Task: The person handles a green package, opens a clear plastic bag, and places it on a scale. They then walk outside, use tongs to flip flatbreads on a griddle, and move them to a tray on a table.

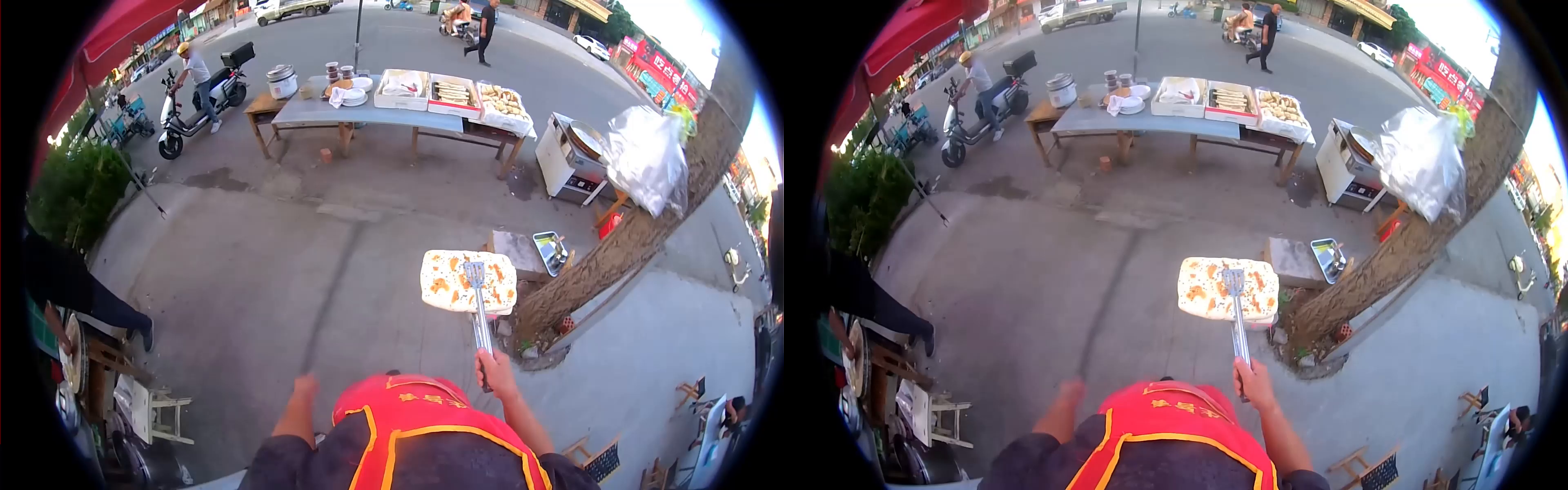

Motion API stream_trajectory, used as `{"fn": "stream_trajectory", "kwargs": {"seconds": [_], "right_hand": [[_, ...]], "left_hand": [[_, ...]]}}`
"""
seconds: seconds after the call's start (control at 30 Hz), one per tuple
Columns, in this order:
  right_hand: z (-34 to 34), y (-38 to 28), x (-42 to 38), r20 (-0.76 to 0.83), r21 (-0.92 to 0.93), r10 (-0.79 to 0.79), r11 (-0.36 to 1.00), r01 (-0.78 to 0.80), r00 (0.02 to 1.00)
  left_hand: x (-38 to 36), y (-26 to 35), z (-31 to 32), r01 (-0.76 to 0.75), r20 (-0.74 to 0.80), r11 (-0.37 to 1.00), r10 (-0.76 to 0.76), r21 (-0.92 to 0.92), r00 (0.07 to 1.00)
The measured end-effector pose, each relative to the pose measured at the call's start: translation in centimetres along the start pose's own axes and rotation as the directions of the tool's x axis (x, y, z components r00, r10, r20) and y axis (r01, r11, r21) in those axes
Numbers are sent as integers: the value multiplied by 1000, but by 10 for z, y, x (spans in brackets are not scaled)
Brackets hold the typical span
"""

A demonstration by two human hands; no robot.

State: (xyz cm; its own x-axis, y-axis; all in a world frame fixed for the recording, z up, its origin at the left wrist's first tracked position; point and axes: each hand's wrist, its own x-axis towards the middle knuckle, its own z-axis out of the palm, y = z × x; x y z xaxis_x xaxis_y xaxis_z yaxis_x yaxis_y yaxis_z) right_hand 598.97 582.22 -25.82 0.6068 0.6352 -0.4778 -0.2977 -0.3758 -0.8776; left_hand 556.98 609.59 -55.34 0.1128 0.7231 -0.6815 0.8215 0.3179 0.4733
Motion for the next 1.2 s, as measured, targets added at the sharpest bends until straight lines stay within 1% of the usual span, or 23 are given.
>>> {"fn": "stream_trajectory", "kwargs": {"seconds": [0.03, 0.07, 0.17, 0.27, 0.33, 0.37, 0.43, 0.47, 0.5, 0.53, 0.57, 0.6, 0.63, 0.67, 0.7, 0.73, 0.83, 0.97, 1.0, 1.03, 1.07, 1.1, 1.2], "right_hand": [[-5, -12, 17, -6, 4, 6, 1000, -6, 1000], [-10, -24, 38, -13, 11, 7, 1000, -7, 1000], [-32, -55, 141, -3, 21, -6, 1000, 6, 1000], [-45, -83, 246, 25, -6, 13, 1000, -13, 1000], [-52, -105, 325, 6, -17, 7, 1000, -7, 1000], [-62, -118, 367, 25, -52, -19, 998, 20, 1000], [-66, -134, 446, 80, -85, -47, 995, 53, 996], [-69, -141, 484, 84, -30, -14, 999, 16, 996], [-70, -155, 514, 106, -32, -24, 999, 28, 994], [-70, -174, 542, 106, -17, 1, 1000, 1, 994], [-69, -192, 573, 107, -4, 18, 1000, -17, 994], [-71, -206, 607, 105, -3, 13, 1000, -13, 994], [-73, -218, 643, 102, -1, 7, 1000, -7, 995], [-73, -225, 678, 98, 6, 5, 1000, -5, 995], [-73, -231, 714, 102, 2, -9, 1000, 9, 995], [-73, -236, 745, 96, -3, -22, 1000, 22, 995], [-68, -266, 849, 82, 29, -73, 997, 71, 994], [-77, -324, 960, 48, 29, -32, 999, 31, 998], [-79, -341, 989, 53, 15, -36, 999, 36, 998], [-81, -357, 1018, 53, 15, -30, 999, 29, 998], [-86, -374, 1048, 55, 10, -23, 1000, 23, 998], [-92, -391, 1083, 61, -2, -19, 1000, 19, 998], [-106, -436, 1202, 51, 16, -25, 1000, 25, 998]], "left_hand": [[-10, 108, -22, -162, 97, 987, 160, 12, 982], [25, 164, -18, -217, 72, 885, 269, -411, 960], [26, 389, -32, -418, 7, 760, 485, -497, 874], [49, 494, -33, -538, -114, 654, 574, -532, 811], [124, 503, -1, -493, -141, 681, 505, -542, 852], [170, 485, 14, -441, -34, 816, 463, -374, 886], [240, 415, 60, -274, -45, 888, 278, -368, 960], [265, 357, 83, -287, 113, 958, 285, 3, 952], [281, 314, 100, -382, 272, 816, 285, 434, 919], [286, 292, 111, -502, 420, 547, 278, 670, 864], [260, 279, 109, -336, 250, 832, 246, 442, 937], [245, 266, 104, -448, 330, 679, 307, 581, 893], [240, 272, 107, -505, 309, 258, 543, 823, 781], [255, 277, 114, -469, 279, 495, 410, 732, 868], [269, 285, 117, -360, 242, 697, 266, 620, 933], [282, 297, 125, -177, 212, 751, 50, 637, 976], [394, 383, 137, -110, 169, 770, 3, 628, 986], [555, 573, 125, -344, 117, 573, 396, 744, 911], [576, 636, 111, -518, 98, 378, 729, 768, 677], [580, 709, 102, -545, 78, 734, 566, 405, 821], [583, 783, 92, -313, 52, 857, 365, -408, 930], [584, 858, 82, -76, 26, 613, 156, -786, 987], [615, 971, 73, -264, -152, 665, 222, -699, 963]]}}
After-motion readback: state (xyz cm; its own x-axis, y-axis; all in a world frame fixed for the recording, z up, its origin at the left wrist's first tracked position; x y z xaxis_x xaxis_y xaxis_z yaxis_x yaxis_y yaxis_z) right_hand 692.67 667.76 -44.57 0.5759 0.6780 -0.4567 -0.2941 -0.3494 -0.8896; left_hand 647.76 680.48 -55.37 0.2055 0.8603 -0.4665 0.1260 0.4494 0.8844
